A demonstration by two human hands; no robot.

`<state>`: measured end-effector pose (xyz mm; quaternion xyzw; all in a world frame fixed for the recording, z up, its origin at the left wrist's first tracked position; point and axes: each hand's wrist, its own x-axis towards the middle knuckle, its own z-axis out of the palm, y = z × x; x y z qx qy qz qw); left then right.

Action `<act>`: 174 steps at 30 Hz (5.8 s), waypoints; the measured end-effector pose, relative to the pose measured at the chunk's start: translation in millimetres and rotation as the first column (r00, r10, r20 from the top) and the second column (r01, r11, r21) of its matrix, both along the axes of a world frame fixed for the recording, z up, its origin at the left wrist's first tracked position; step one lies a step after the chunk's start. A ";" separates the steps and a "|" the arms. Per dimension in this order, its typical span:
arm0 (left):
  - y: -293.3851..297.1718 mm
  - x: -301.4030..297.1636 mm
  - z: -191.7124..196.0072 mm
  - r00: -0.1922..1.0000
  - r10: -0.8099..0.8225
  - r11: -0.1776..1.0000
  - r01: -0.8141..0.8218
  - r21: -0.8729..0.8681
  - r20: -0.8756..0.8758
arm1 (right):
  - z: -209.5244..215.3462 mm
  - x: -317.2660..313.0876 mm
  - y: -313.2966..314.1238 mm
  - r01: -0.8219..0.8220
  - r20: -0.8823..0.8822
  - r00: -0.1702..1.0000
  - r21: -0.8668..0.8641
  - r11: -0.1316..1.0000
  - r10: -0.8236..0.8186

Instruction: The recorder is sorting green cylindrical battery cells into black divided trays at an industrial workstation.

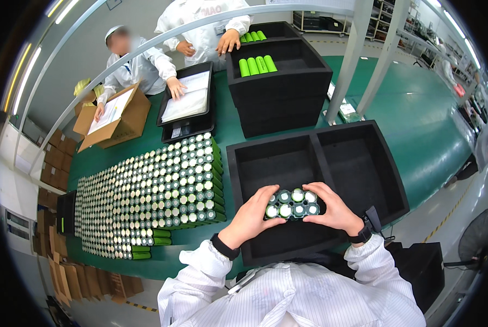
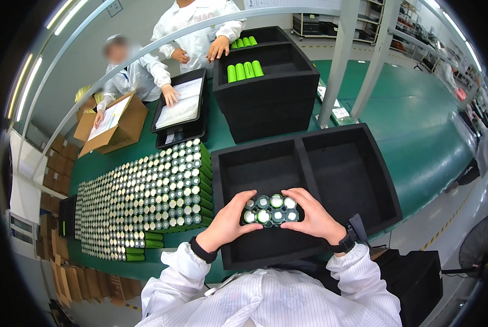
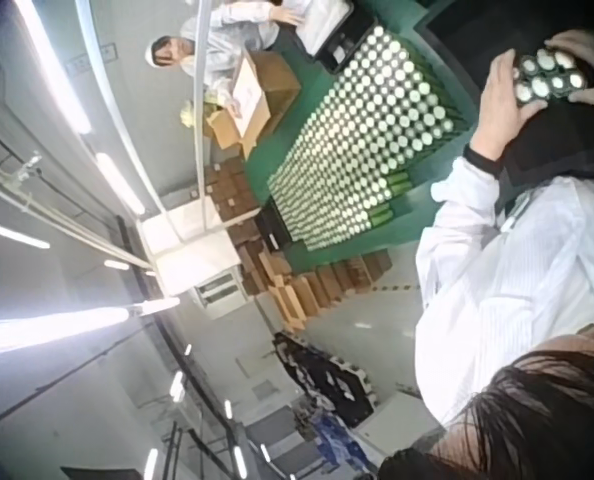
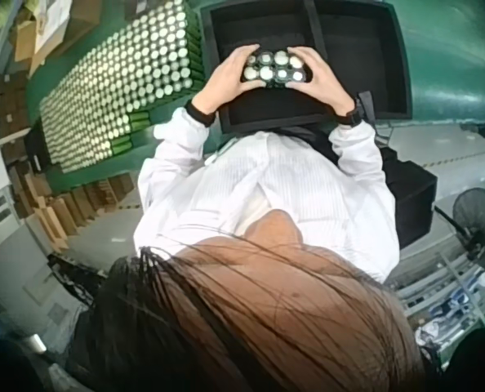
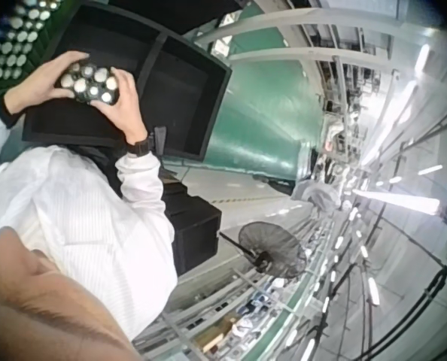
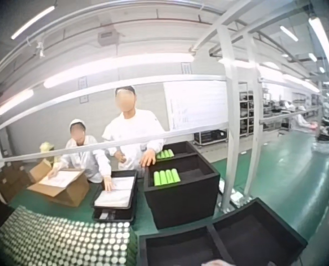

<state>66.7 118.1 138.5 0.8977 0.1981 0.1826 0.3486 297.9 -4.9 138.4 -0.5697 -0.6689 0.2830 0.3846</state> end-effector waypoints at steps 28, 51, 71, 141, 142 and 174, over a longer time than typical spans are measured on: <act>6.9 3.8 -4.2 0.998 -0.003 0.993 -0.004 -0.118 -0.056 | 5.7 1.1 -0.1 0.042 -0.015 0.999 -0.129 0.991 -0.044; 9.1 -2.1 -24.0 0.989 0.143 0.890 -0.138 -0.435 -0.022 | 20.6 -1.2 0.7 0.043 0.195 0.981 -0.159 0.986 -0.012; -5.2 14.6 0.5 0.996 0.048 0.953 -0.024 0.302 -0.071 | 19.8 2.5 0.2 0.072 0.272 0.962 -0.119 0.990 -0.037; -29.7 39.6 -2.7 0.940 -0.138 0.793 0.294 0.533 -0.313 | -35.0 -26.9 -33.6 0.272 -0.421 0.838 -0.231 0.934 -0.348; -29.8 38.9 -3.0 0.940 -0.138 0.793 0.294 0.534 -0.313 | -34.5 -29.2 -34.4 0.293 -0.394 0.844 -0.228 0.928 -0.364; -13.1 40.8 0.2 0.979 0.018 0.909 0.069 0.410 -0.205 | 1.5 -19.2 -13.4 0.131 0.433 0.892 0.033 0.991 -0.133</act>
